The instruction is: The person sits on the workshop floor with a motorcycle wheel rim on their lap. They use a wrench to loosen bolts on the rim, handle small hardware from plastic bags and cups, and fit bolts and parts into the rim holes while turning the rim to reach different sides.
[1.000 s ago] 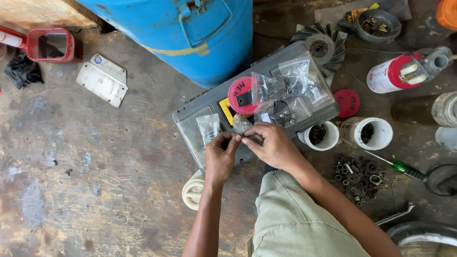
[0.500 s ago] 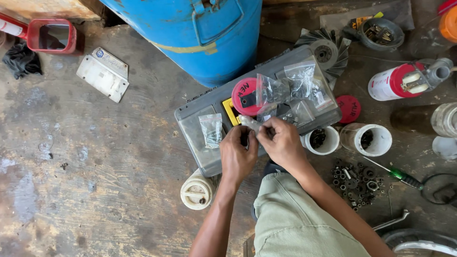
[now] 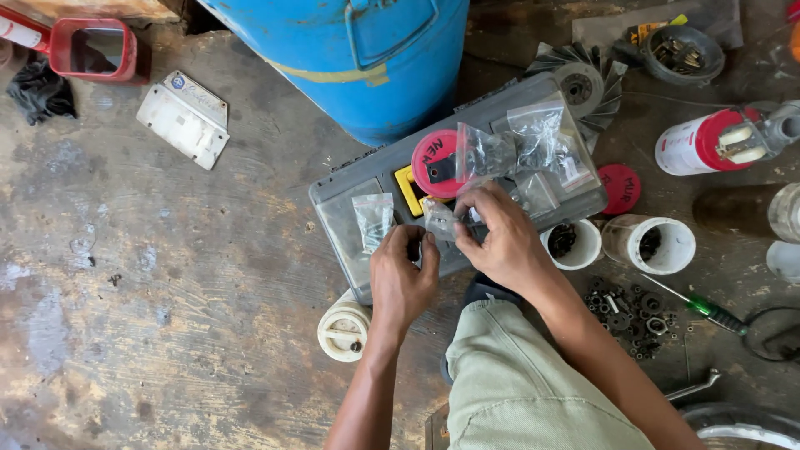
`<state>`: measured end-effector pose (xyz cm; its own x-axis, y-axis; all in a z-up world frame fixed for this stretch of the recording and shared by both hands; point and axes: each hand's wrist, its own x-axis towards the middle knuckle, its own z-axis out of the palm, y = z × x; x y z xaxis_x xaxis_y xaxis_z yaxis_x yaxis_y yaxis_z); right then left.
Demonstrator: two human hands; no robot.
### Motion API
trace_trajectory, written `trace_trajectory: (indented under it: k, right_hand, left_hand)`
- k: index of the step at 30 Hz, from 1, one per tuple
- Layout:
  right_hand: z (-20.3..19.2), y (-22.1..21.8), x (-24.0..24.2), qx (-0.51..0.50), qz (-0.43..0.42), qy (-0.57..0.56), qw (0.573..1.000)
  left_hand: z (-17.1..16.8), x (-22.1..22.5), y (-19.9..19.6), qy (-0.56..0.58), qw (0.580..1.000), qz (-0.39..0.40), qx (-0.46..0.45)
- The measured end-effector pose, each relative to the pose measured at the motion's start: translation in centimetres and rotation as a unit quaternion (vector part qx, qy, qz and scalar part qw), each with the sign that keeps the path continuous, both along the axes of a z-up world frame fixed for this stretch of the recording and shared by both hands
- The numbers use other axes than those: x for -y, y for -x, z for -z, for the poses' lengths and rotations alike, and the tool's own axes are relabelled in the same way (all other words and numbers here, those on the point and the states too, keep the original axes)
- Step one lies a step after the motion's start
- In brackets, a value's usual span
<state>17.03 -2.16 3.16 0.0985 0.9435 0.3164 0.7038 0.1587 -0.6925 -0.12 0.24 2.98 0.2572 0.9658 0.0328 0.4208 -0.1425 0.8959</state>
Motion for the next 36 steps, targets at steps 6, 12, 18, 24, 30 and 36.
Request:
trace_trajectory:
  k: [6, 12, 18, 24, 30, 36]
  right_hand:
    - [0.4, -0.6, -1.2, -0.002, -0.031, 0.033, 0.999]
    - [0.2, -0.6, -1.9, 0.016, -0.083, 0.059, 0.995]
    - [0.1, -0.9, -1.9, 0.066, -0.120, 0.074, 0.988]
    - [2.4, -2.2, -0.7, -0.009, -0.077, 0.139, 0.987]
    - [1.5, -2.8, 0.6, -0.426, 0.005, 0.173, 0.888]
    - [2.1, -4.7, 1.3, -0.573, -0.013, 0.153, 0.805]
  left_hand:
    - [0.4, -0.3, -0.6, -0.019, 1.000, 0.007, -0.006]
    - [0.5, -0.2, -1.0, -0.023, 1.000, 0.009, -0.015]
    - [0.8, -0.2, -1.4, -0.008, 1.000, 0.004, -0.011]
    - [1.4, 0.5, -0.2, 0.084, 0.995, -0.055, 0.012]
    - [2.2, 0.8, 0.2, 0.198, 0.978, -0.062, 0.037]
    - [5.5, 0.8, -0.8, 0.369, 0.843, -0.036, 0.390]
